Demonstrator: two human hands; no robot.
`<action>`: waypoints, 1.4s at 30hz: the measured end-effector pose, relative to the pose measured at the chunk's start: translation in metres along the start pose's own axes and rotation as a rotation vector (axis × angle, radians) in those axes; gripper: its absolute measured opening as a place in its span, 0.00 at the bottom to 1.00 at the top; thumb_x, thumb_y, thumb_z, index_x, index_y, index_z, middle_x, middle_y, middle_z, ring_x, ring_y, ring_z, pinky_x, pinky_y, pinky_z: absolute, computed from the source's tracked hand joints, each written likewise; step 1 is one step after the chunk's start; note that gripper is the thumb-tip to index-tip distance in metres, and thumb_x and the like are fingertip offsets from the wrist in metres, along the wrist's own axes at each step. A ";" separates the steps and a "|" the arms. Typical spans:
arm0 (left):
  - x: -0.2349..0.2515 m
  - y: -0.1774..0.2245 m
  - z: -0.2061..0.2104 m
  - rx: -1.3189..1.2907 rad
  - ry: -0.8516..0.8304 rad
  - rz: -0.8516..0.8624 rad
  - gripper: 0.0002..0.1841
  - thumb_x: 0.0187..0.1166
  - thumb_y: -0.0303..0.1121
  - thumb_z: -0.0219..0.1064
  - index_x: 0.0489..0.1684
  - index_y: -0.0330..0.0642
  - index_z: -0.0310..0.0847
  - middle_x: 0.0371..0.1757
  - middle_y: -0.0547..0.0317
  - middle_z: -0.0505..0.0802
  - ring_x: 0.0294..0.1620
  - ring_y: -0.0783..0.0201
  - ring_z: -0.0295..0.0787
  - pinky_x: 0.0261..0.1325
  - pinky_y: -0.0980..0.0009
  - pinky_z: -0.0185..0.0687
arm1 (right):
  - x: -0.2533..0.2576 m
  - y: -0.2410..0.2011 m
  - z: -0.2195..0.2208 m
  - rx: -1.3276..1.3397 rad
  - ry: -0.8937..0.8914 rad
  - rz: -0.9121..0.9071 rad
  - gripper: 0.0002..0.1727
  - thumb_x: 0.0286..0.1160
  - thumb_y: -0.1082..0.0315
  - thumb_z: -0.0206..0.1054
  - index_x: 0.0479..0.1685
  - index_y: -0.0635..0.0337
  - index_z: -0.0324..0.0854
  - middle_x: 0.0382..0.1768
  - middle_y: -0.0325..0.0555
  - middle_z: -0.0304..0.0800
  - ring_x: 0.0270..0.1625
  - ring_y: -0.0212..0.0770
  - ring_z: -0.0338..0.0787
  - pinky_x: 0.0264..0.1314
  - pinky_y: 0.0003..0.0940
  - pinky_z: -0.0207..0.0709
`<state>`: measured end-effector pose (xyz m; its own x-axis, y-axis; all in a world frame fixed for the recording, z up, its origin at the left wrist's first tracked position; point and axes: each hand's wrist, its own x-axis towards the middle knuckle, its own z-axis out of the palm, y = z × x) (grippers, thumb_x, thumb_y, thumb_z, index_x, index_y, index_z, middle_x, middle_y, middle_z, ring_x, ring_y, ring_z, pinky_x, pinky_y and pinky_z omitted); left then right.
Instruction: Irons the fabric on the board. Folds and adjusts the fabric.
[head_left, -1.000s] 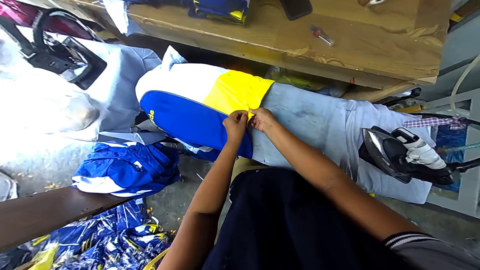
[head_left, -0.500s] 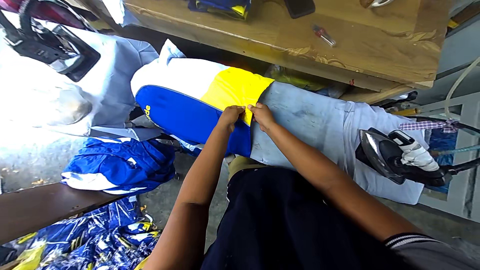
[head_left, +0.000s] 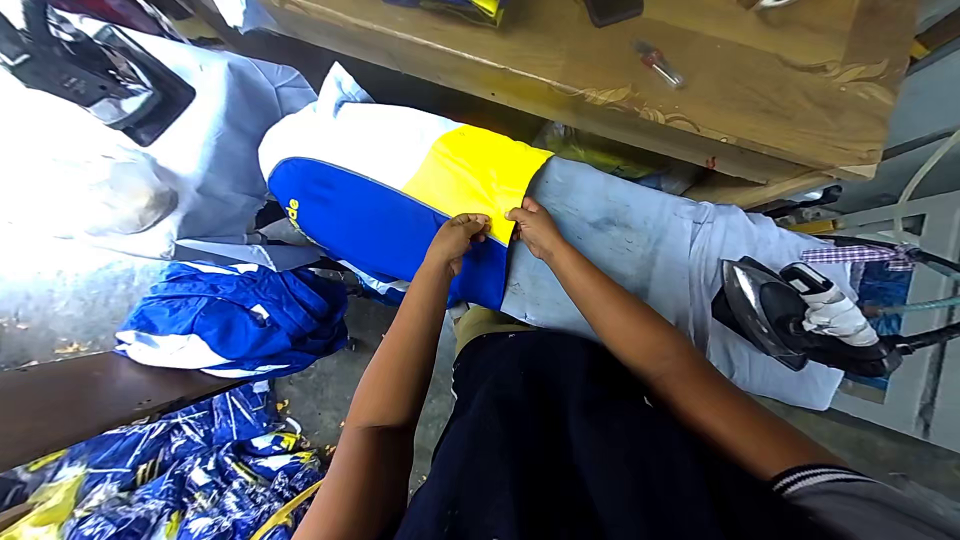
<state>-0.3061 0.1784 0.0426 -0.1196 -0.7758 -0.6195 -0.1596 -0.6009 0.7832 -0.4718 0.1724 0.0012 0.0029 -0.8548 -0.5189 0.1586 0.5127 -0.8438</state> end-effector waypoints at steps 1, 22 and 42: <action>-0.002 -0.006 -0.001 0.010 0.016 0.022 0.13 0.92 0.32 0.55 0.62 0.36 0.81 0.53 0.56 0.88 0.47 0.70 0.81 0.52 0.71 0.76 | 0.001 0.001 -0.001 0.017 0.002 0.000 0.14 0.82 0.75 0.61 0.63 0.64 0.75 0.48 0.52 0.86 0.41 0.40 0.86 0.38 0.35 0.79; -0.004 -0.021 0.025 0.157 0.157 0.297 0.16 0.87 0.36 0.65 0.58 0.29 0.83 0.51 0.43 0.90 0.49 0.57 0.86 0.59 0.58 0.81 | -0.001 -0.004 -0.017 0.242 -0.050 0.151 0.20 0.85 0.78 0.59 0.73 0.62 0.68 0.54 0.52 0.85 0.48 0.42 0.89 0.51 0.40 0.86; -0.035 -0.089 -0.048 0.067 0.483 0.125 0.25 0.89 0.29 0.54 0.82 0.28 0.59 0.61 0.36 0.85 0.52 0.56 0.86 0.57 0.59 0.83 | -0.017 0.007 -0.024 -0.989 0.191 -0.615 0.12 0.79 0.77 0.62 0.52 0.71 0.89 0.55 0.67 0.89 0.65 0.66 0.86 0.69 0.59 0.78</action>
<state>-0.2409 0.2495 -0.0026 0.3227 -0.8511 -0.4141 -0.2378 -0.4964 0.8349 -0.4946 0.1921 0.0012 0.0320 -0.9970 0.0710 -0.7523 -0.0707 -0.6550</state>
